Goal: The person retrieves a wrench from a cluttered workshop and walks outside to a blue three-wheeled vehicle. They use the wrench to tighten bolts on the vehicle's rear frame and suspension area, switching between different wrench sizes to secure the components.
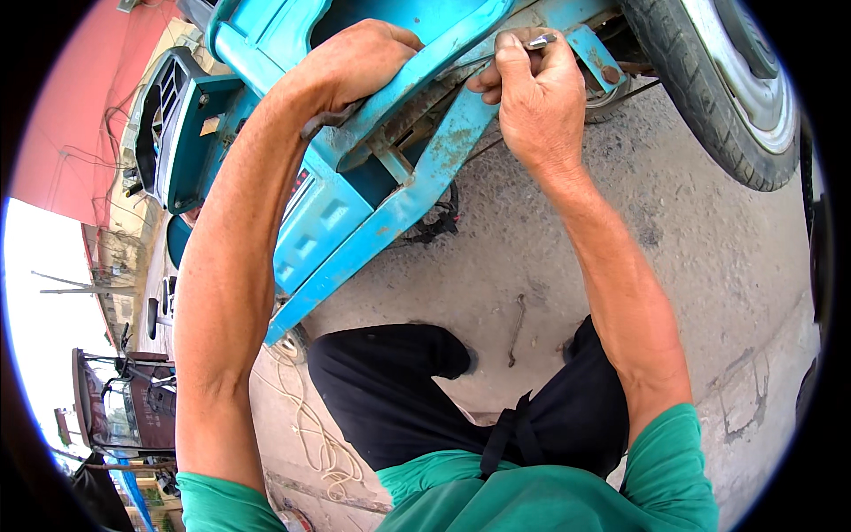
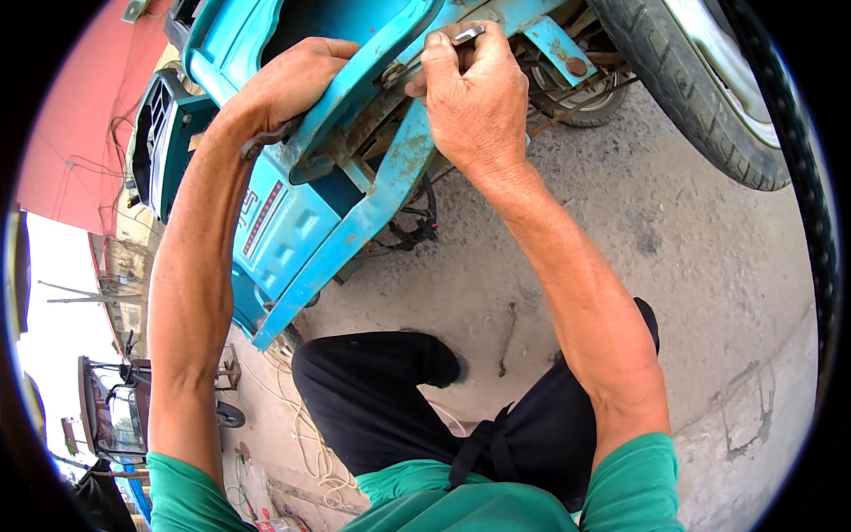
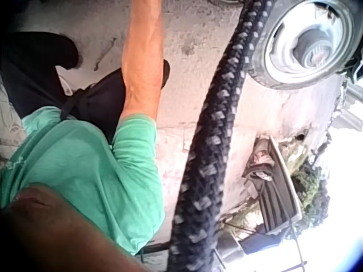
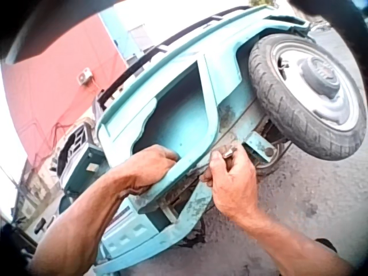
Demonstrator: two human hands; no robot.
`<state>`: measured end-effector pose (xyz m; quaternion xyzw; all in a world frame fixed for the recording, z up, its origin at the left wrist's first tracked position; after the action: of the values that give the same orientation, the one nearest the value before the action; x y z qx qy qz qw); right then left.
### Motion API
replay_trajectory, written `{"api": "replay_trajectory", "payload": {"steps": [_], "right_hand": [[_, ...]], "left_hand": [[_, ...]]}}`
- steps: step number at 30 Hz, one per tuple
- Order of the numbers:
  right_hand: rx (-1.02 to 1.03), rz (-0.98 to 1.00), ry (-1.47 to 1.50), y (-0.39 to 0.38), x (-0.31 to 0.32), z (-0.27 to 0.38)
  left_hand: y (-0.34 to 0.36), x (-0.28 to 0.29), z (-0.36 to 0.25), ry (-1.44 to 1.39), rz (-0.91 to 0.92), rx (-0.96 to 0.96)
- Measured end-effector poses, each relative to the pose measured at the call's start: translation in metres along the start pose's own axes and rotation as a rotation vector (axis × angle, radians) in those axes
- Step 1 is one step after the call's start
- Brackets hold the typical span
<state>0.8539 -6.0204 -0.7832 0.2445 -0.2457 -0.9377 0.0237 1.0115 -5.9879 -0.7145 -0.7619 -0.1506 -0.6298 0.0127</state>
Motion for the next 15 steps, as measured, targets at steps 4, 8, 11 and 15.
{"api": "replay_trajectory", "payload": {"steps": [4,8,11,15], "right_hand": [[0.283,0.073,-0.114,-0.044,-0.029,0.030],[0.531,0.263,-0.417,-0.103,-0.070,0.021],[0.685,0.315,-0.680,-0.117,-0.088,-0.006],[0.635,0.333,-0.705,-0.112,-0.097,-0.014]], "left_hand": [[-0.004,0.000,-0.001,-0.027,-0.022,0.045],[-0.001,0.000,0.005,-0.020,-0.054,0.029],[-0.002,0.001,-0.004,0.029,-0.072,-0.020],[-0.002,0.003,-0.007,0.020,-0.008,-0.008]]}}
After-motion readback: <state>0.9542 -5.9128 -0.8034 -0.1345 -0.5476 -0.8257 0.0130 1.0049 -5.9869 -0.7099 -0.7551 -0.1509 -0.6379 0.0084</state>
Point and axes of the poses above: each hand's wrist, its own y-axis towards the middle knuckle, its own x-axis out of the back of the hand, z = x × y, the point moved 10 cm from there along y, towards the middle knuckle, and after that the axes turned 11 degrees about -z, right-handed, at the moved point
